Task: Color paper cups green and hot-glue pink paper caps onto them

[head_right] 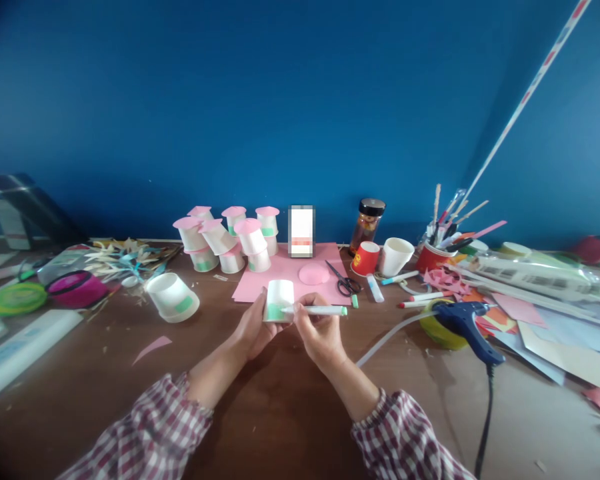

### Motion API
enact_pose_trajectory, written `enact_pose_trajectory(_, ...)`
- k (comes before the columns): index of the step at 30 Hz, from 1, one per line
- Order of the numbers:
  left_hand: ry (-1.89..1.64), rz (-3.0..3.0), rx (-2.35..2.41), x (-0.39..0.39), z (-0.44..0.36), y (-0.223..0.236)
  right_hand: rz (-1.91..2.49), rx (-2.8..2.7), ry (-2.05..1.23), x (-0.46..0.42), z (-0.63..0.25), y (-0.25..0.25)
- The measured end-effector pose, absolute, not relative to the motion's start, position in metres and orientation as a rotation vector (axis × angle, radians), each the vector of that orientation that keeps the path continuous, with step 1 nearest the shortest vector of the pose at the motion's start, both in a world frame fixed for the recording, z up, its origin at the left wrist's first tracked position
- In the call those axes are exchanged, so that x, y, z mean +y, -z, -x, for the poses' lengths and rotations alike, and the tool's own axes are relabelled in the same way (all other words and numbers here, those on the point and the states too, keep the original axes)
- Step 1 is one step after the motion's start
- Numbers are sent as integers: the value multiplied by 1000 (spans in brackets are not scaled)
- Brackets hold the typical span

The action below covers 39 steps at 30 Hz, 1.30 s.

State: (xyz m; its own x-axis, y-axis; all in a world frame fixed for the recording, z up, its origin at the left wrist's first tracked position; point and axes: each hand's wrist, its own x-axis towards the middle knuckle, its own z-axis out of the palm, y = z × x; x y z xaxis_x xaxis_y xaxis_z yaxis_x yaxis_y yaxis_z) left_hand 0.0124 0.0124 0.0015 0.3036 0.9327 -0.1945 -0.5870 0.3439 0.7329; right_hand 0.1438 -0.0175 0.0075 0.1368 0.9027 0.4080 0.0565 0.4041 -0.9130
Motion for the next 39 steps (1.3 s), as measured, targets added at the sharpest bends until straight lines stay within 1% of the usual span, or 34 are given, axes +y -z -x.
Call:
enact_pose_trajectory(4, -1104, -594, 683, 12, -13, -1, 1001, -1270, -734, -17, -145, -7)
enact_pose_trajectory(18, -1095, -587, 694, 12, -13, -4, 1004, -1315, -756, -17, -144, -8)
enact_pose_trajectory(39, -1121, -682, 730, 12, -13, -1, 1031, -1372, -694, -19, -146, -12)
